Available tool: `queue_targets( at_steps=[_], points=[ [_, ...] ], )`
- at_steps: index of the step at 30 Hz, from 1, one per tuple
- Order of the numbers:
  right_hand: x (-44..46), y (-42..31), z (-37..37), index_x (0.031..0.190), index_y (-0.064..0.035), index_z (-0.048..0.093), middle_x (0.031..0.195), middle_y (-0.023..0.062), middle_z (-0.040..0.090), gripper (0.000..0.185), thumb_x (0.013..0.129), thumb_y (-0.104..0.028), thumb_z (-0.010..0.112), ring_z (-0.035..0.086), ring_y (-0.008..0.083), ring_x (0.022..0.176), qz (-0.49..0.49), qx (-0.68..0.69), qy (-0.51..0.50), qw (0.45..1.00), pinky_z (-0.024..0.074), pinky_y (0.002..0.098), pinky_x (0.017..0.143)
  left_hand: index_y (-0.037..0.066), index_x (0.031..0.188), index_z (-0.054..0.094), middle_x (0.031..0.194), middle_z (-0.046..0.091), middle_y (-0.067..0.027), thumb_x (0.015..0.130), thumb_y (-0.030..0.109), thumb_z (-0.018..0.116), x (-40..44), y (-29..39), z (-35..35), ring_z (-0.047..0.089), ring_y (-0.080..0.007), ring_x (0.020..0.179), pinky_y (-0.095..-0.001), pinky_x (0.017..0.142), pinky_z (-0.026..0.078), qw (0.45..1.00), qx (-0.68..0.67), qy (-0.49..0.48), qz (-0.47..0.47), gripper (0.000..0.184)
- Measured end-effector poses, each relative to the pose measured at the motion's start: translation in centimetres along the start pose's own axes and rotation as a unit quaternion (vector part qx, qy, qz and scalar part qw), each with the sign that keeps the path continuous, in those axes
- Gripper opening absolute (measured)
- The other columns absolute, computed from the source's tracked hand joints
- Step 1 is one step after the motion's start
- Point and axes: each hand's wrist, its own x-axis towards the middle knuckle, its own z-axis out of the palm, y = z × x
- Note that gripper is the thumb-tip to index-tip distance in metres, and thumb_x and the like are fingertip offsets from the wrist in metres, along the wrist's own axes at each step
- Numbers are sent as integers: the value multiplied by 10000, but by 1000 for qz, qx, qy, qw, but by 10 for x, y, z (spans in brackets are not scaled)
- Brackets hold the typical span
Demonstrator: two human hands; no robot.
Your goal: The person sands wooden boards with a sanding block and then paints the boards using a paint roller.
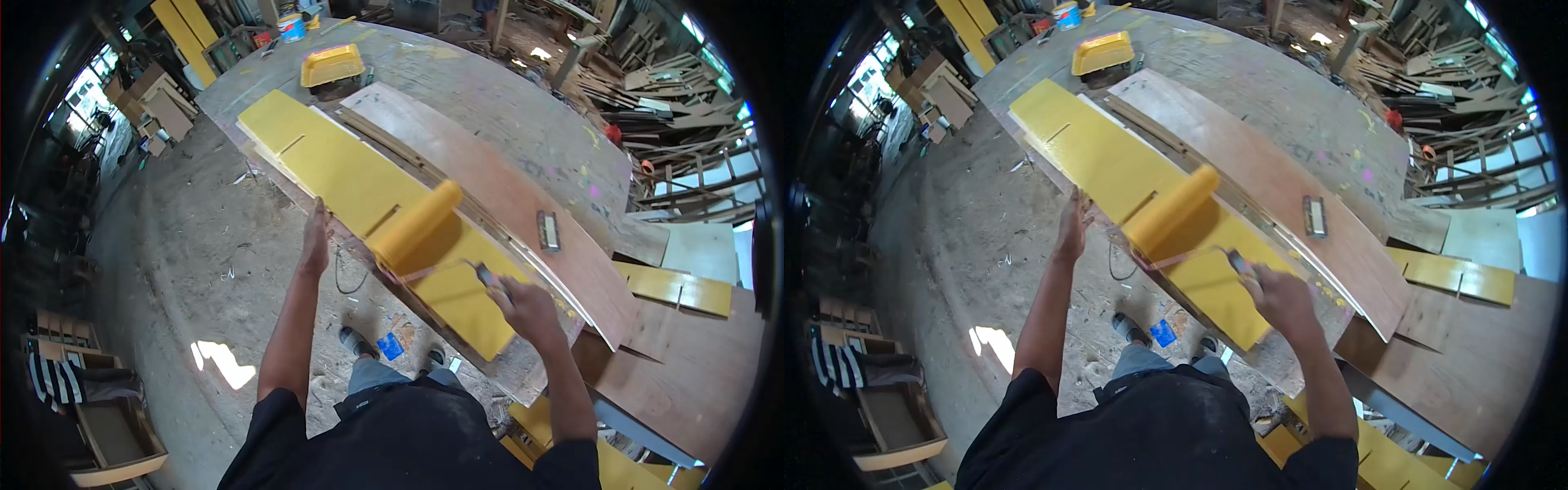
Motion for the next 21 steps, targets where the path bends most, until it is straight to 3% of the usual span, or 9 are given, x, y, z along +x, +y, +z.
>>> queue_targets(
  at_steps=[2, 7, 12, 15, 17, 21],
  points=[
    [-59, 46, -20, 1159, -78, 738, 770, 208, 691, 384, 932, -386, 702, 684, 404, 722, -23, 25, 40, 999, 518, 494, 661, 29, 1638, 212, 1691, 269, -166, 1031, 698, 387, 5, -1, 0, 257, -356, 1554, -530, 1245, 174, 1000, 24, -5, 4, 920],
    [-161, 107, -82, 1168, -87, 750, 827, 189, 712, 367, 871, -303, 748, 705, 367, 757, 68, 11, -21, 997, 549, 446, 688, 13, 1632, 222, 1691, 254, -190, 1022, 711, 393, 18, 14, -2, 241, -340, 1561, -524, 1251, 175, 995, 89, 6, -44, 942],
    [-148, 98, -63, 1167, -87, 754, 845, 191, 715, 357, 873, -289, 757, 703, 369, 757, 68, 25, 6, 997, 545, 433, 696, -62, 1538, 404, 1608, 398, -246, 1003, 747, 390, 28, 22, -3, 337, -364, 1519, -392, 1231, 266, 965, 259, 36, 9, 971],
    [-132, 90, -47, 1157, -62, 754, 876, 200, 722, 355, 875, -277, 753, 705, 379, 778, 61, 55, 14, 997, 549, 426, 720, -69, 1532, 408, 1593, 412, -262, 1007, 741, 381, 31, 32, -3, 354, -380, 1508, -418, 1221, 290, 950, 311, 10, 30, 965],
    [-134, 99, -47, 1173, -110, 753, 827, 170, 706, 368, 883, -338, 757, 693, 371, 736, 43, 12, 12, 999, 537, 448, 674, -69, 1526, 416, 1577, 430, -271, 1008, 737, 383, 44, 26, -9, 368, -389, 1499, -425, 1215, 300, 938, 347, 12, 21, 959],
    [-175, 124, -79, 1139, -79, 760, 836, 183, 715, 394, 835, -328, 794, 697, 368, 723, 59, 15, 15, 998, 545, 437, 672, -61, 1506, 448, 1541, 469, -287, 1011, 722, 394, 36, 43, -10, 403, -408, 1473, -441, 1199, 326, 906, 424, 4, 4, 928]
  ],
)
